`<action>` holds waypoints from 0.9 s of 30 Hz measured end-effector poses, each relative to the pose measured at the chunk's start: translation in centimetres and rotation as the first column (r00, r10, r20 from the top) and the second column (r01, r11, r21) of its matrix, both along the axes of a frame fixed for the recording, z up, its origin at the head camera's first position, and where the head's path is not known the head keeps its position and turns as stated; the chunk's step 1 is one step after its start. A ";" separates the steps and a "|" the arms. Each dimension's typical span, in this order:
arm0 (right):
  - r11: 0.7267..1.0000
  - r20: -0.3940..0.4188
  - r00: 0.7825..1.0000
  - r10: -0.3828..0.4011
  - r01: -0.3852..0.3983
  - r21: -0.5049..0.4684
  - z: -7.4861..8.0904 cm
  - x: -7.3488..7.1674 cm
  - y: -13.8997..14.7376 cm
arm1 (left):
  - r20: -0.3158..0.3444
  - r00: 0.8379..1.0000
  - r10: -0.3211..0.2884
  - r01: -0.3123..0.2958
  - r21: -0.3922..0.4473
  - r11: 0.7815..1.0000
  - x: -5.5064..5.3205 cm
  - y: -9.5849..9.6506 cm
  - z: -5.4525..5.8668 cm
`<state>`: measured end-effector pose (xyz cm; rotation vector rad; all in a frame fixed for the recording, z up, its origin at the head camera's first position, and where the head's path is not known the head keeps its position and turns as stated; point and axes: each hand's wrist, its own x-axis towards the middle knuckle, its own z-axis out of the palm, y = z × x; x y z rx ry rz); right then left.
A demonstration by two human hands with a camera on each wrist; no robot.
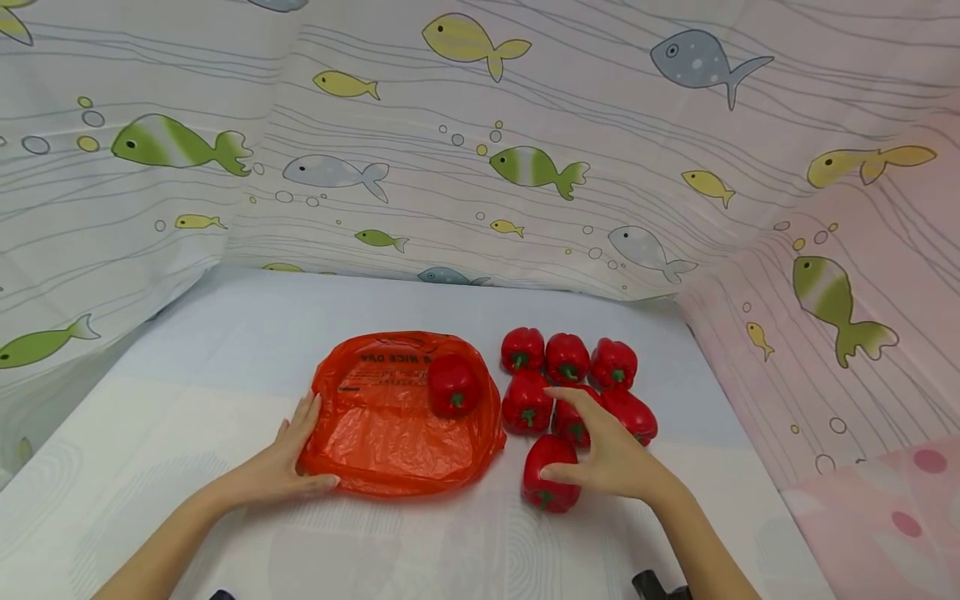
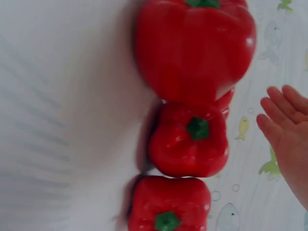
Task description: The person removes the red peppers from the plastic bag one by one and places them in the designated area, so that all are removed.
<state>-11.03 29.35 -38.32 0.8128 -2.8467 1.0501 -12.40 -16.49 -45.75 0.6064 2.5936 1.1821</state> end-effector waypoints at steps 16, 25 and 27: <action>0.997 -0.056 0.996 0.070 -0.070 -0.009 4.7 -2.0 -3.5 | 0.010 1.000 0.010 -0.010 -0.006 1.000 0.1 0.0 -0.1; 0.993 -0.018 0.993 0.119 -0.119 0.016 5.9 -2.5 -5.6 | 0.005 1.000 0.004 -0.004 0.012 1.000 0.1 0.0 0.0; 0.991 -0.022 0.991 0.131 -0.130 0.030 6.1 -2.6 -6.1 | 0.003 1.000 0.006 -0.006 0.012 1.000 0.1 0.0 0.1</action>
